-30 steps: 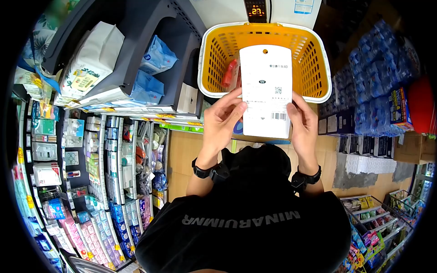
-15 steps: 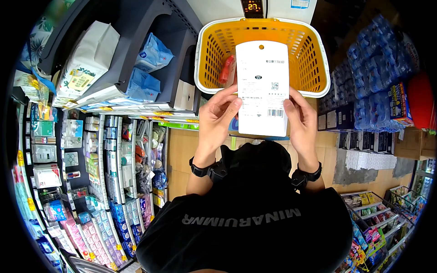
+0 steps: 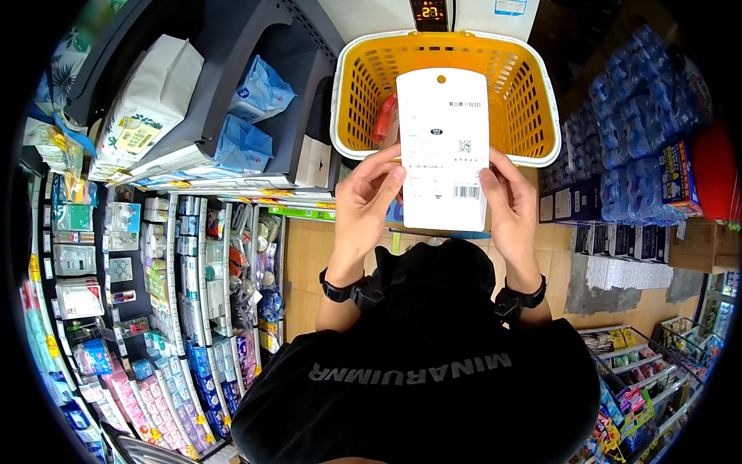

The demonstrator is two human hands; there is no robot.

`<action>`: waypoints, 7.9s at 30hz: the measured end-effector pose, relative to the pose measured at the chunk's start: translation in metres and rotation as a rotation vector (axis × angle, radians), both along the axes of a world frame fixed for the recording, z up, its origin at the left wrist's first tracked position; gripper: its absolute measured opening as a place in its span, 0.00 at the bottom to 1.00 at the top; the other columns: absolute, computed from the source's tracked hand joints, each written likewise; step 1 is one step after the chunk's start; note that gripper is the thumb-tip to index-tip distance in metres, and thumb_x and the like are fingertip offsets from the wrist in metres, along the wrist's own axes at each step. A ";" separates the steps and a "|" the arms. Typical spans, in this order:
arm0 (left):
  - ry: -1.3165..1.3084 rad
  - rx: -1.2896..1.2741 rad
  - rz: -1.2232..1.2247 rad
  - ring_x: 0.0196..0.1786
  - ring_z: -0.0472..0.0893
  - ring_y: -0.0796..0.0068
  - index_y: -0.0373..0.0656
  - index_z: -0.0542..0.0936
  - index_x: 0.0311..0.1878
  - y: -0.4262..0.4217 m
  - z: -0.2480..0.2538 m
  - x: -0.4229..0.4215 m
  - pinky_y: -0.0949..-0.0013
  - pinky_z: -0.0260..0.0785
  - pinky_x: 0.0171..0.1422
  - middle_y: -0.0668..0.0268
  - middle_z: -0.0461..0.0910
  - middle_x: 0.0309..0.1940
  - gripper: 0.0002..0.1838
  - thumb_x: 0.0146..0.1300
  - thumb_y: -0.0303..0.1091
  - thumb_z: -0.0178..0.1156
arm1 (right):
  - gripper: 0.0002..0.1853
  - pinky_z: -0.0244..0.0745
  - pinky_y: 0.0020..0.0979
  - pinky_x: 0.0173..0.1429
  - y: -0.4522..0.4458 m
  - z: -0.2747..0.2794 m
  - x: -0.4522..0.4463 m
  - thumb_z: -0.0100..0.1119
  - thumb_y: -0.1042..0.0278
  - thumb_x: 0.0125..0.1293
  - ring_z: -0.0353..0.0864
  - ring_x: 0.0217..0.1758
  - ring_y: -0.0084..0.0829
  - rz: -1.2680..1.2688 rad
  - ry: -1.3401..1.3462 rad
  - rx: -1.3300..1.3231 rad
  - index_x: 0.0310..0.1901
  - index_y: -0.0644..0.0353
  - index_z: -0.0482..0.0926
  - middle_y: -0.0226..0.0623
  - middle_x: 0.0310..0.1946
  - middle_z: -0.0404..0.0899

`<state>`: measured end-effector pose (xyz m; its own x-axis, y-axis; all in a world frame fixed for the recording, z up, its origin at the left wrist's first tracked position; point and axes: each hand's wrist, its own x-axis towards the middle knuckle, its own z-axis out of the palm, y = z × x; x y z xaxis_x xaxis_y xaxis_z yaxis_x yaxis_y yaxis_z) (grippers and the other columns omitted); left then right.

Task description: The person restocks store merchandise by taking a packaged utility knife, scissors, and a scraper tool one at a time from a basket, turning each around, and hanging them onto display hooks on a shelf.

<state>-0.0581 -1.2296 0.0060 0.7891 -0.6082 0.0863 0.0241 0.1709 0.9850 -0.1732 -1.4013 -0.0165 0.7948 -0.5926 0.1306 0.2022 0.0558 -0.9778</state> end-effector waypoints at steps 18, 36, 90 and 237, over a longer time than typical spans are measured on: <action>-0.001 0.011 0.017 0.38 0.80 0.83 0.35 0.77 0.62 0.019 -0.003 0.001 0.76 0.74 0.41 0.66 0.84 0.41 0.17 0.76 0.32 0.56 | 0.23 0.73 0.25 0.57 0.018 0.013 0.004 0.54 0.78 0.73 0.79 0.50 0.22 0.032 -0.003 -0.099 0.68 0.69 0.70 0.39 0.48 0.82; 0.075 0.021 -0.060 0.62 0.75 0.73 0.33 0.69 0.69 0.124 -0.010 -0.010 0.69 0.66 0.67 0.59 0.77 0.58 0.28 0.81 0.48 0.43 | 0.41 0.72 0.32 0.61 0.110 0.032 0.033 0.65 0.82 0.63 0.78 0.57 0.29 0.387 -0.029 -0.091 0.75 0.65 0.54 0.40 0.51 0.79; 0.003 -0.341 1.630 0.50 0.82 0.79 0.33 0.79 0.57 0.604 0.009 -0.170 0.73 0.74 0.55 0.63 0.84 0.48 0.16 0.69 0.27 0.63 | 0.09 0.77 0.24 0.50 0.656 0.031 0.095 0.59 0.79 0.70 0.83 0.44 0.21 1.772 0.066 -0.171 0.49 0.72 0.80 0.39 0.40 0.86; 0.055 -0.072 1.577 0.34 0.80 0.85 0.36 0.83 0.44 1.150 -0.005 0.123 0.77 0.72 0.39 0.68 0.85 0.34 0.14 0.70 0.40 0.65 | 0.05 0.72 0.23 0.50 1.254 -0.036 0.455 0.57 0.75 0.72 0.79 0.44 0.20 1.244 -0.427 -0.156 0.45 0.66 0.74 0.34 0.36 0.81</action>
<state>0.0653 -0.0793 0.0013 0.6021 0.7979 0.0284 -0.1815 0.1022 0.9781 0.2821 -0.1471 -0.0523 0.6733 0.5403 0.5048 0.3901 0.3203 -0.8633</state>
